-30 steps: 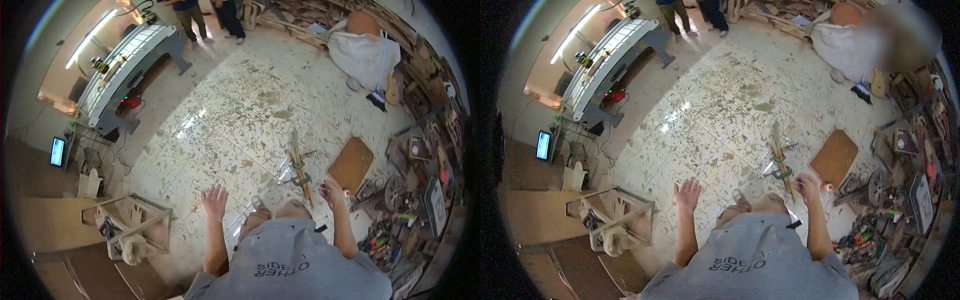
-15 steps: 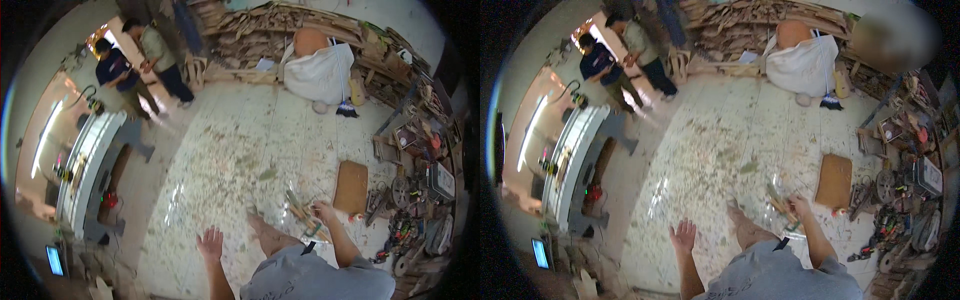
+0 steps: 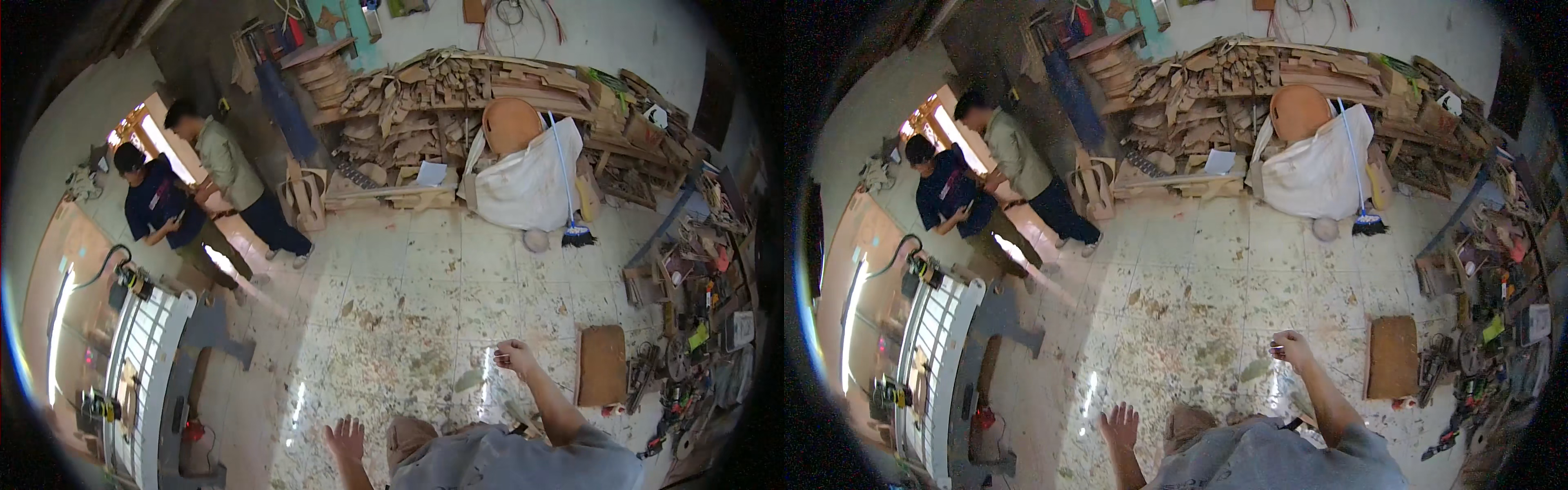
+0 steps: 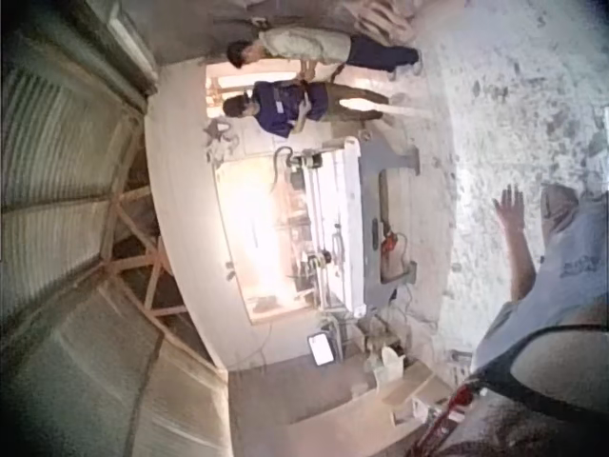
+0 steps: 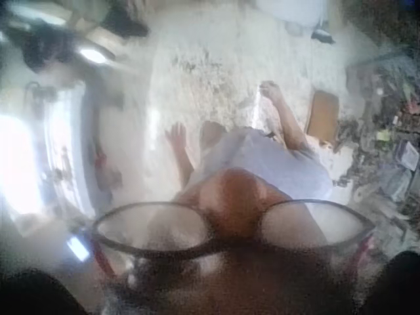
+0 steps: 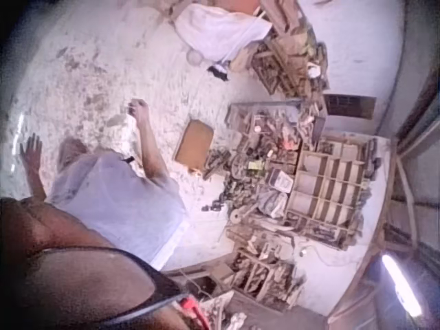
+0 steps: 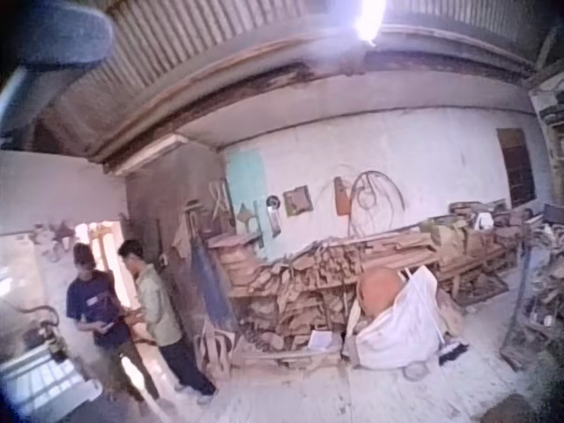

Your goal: The person glues a wooden strip onto a curved piece of wood, secures it with a metal clamp, and then wipes away the excess adhesive with their finger.

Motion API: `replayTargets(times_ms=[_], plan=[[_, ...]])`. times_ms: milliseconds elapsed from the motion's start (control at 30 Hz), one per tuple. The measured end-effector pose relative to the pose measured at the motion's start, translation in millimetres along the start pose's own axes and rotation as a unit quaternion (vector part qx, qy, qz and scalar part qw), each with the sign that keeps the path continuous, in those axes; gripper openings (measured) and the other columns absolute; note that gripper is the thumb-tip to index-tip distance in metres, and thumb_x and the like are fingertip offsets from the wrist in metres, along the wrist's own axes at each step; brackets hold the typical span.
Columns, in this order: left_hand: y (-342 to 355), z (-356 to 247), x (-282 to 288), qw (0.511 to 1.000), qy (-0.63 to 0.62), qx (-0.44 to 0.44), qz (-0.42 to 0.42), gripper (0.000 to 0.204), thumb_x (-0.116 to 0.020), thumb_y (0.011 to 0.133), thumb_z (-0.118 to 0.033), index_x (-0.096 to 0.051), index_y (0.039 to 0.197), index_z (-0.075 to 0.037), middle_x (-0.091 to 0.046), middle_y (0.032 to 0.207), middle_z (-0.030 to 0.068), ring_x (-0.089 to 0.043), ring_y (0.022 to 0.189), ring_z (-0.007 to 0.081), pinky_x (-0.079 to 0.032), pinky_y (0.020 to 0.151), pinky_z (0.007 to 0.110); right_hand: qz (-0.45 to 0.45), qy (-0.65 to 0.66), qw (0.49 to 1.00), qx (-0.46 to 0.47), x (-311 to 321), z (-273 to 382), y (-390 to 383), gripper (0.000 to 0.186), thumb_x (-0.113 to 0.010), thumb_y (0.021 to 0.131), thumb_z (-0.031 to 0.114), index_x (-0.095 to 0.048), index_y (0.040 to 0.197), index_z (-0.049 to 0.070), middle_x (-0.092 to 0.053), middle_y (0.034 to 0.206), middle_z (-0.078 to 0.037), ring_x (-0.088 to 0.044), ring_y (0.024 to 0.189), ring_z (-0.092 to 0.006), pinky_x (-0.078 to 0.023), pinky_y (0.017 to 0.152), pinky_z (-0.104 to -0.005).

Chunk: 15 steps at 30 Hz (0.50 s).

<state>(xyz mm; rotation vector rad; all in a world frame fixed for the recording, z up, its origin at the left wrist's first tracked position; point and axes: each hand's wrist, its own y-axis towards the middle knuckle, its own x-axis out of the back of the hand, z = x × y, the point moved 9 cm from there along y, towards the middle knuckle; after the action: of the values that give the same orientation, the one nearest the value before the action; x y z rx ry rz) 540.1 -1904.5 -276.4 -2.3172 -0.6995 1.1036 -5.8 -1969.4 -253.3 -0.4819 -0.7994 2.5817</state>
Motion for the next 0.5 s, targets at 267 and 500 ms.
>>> replayTargets(times_ms=[267,500], plan=[[202.3,-43.6,-77.7,0.994,0.016,0.104,-0.02,0.073,-0.043,0.098,-0.054,-0.032,0.151,-0.005,-0.048,0.147,0.0117,-0.051,0.129,0.0345,-0.044,0.104,0.052,-0.028,-0.111,0.993,0.022,-109.7,-9.5,134.5,0.026,-0.069,0.09,0.026,-0.065,0.1,0.003,-0.069,0.089,-0.012,-0.069,0.073,-0.0229,-0.058,0.065,-0.0359],[386.4,-69.3,-317.1,0.963,0.161,0.148,0.159,0.052,-0.047,0.1,-0.05,-0.053,0.127,-0.006,-0.058,0.132,0.0118,-0.057,0.118,0.0326,-0.046,0.1,0.05,-0.027,-0.754,0.65,0.088,-40.6,-127.5,196.5,0.035,-0.063,0.084,0.043,-0.076,0.083,0.011,-0.073,0.082,-0.016,-0.071,0.076,-0.0332,-0.056,0.069,-0.0422]])
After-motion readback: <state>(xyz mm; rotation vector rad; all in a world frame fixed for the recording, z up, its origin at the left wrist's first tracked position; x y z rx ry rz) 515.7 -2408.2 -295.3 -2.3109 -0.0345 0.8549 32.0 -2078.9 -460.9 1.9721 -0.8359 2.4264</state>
